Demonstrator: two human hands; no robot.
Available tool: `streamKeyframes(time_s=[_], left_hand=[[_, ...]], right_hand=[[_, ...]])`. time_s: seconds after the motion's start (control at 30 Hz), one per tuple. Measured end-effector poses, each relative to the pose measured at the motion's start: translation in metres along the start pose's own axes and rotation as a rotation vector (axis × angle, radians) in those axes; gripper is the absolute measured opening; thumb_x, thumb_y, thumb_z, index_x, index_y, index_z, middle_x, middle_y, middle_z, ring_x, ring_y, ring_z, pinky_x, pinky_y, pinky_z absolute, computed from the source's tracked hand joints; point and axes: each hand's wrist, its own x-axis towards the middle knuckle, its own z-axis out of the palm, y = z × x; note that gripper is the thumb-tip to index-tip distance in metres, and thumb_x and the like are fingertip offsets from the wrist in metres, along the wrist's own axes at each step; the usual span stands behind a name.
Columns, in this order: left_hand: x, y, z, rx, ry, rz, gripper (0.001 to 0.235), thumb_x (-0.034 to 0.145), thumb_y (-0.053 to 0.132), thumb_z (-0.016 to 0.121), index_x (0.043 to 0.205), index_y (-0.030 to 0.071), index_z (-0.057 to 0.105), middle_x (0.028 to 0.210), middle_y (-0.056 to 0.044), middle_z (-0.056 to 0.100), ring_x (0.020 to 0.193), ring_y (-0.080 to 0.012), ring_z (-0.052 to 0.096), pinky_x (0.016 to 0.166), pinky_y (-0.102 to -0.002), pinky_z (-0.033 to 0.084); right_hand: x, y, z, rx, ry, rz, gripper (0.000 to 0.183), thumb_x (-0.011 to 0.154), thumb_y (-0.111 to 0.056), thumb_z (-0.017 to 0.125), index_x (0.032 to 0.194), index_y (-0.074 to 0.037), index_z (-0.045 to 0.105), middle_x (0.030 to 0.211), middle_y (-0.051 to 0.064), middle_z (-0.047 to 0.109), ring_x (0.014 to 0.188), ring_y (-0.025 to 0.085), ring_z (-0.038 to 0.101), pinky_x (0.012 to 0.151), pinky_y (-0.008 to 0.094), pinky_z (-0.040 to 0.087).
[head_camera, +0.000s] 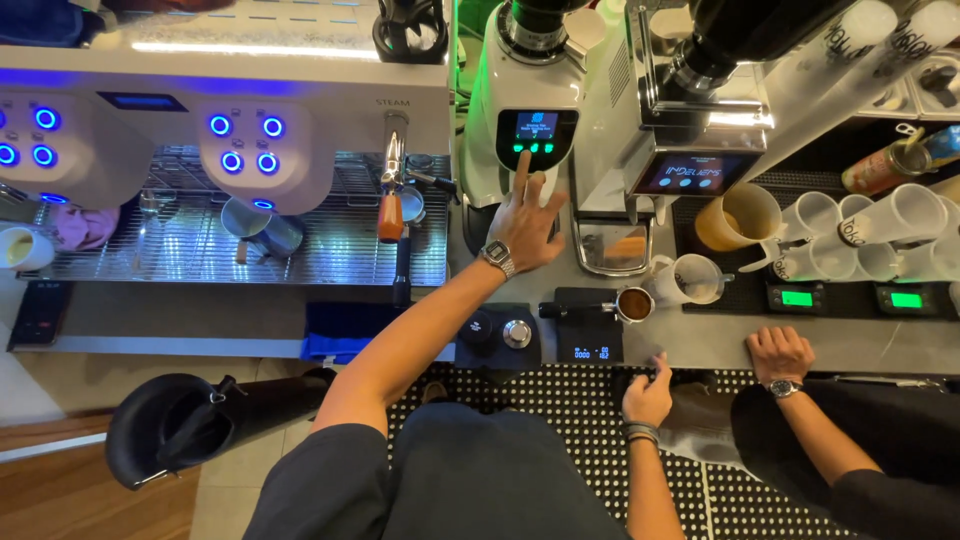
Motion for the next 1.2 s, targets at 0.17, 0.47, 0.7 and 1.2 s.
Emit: streamKeyframes(time_s=[0.17,0.47,0.7,1.2], left_hand=[[0.004,-0.007,-0.001,-0.001,0.008,-0.02,0.059,0.056,0.034,0.076,0.105,0.014,0.049,0.115,-0.012,0.039,0.143,-0.0458,0.014,0.082,-0.042,0.05],[0.002,0.001,-0.008,-0.025,0.008,-0.027,0.059,0.056,0.036,0.076,0.103,0.013,0.051,0.115,-0.011,0.038,0.142,-0.0499,0.014,0.083,-0.041,0.05],[0.002,0.0,-0.003,-0.023,0.01,-0.053,0.061,0.056,0.036,0.078,0.105,0.012,0.05,0.116,-0.012,0.037,0.142,-0.0506,0.013,0.087,-0.044,0.05],[-0.001,0.005,-0.004,-0.051,-0.013,-0.042,0.061,0.055,0.037,0.077,0.104,0.012,0.051,0.118,-0.012,0.038,0.142,-0.0495,0.012,0.087,-0.042,0.05]], right_hand=[[0.0,-0.002,0.001,-0.012,0.038,0.011,0.043,0.082,-0.02,0.05,0.123,-0.031,0.056,0.134,-0.005,0.062,0.091,0.026,0.067,0.082,0.039,0.051],[-0.001,-0.005,0.001,0.011,0.034,0.047,0.039,0.082,-0.022,0.051,0.119,-0.031,0.056,0.137,-0.006,0.059,0.083,0.025,0.068,0.077,0.039,0.052],[0.0,-0.004,0.001,0.008,0.027,0.046,0.037,0.081,-0.021,0.052,0.117,-0.028,0.056,0.137,-0.004,0.059,0.089,0.027,0.068,0.077,0.039,0.052],[-0.004,-0.011,-0.003,0.045,0.044,0.024,0.035,0.082,-0.018,0.051,0.116,-0.026,0.058,0.138,-0.001,0.059,0.094,0.027,0.067,0.078,0.038,0.052]])
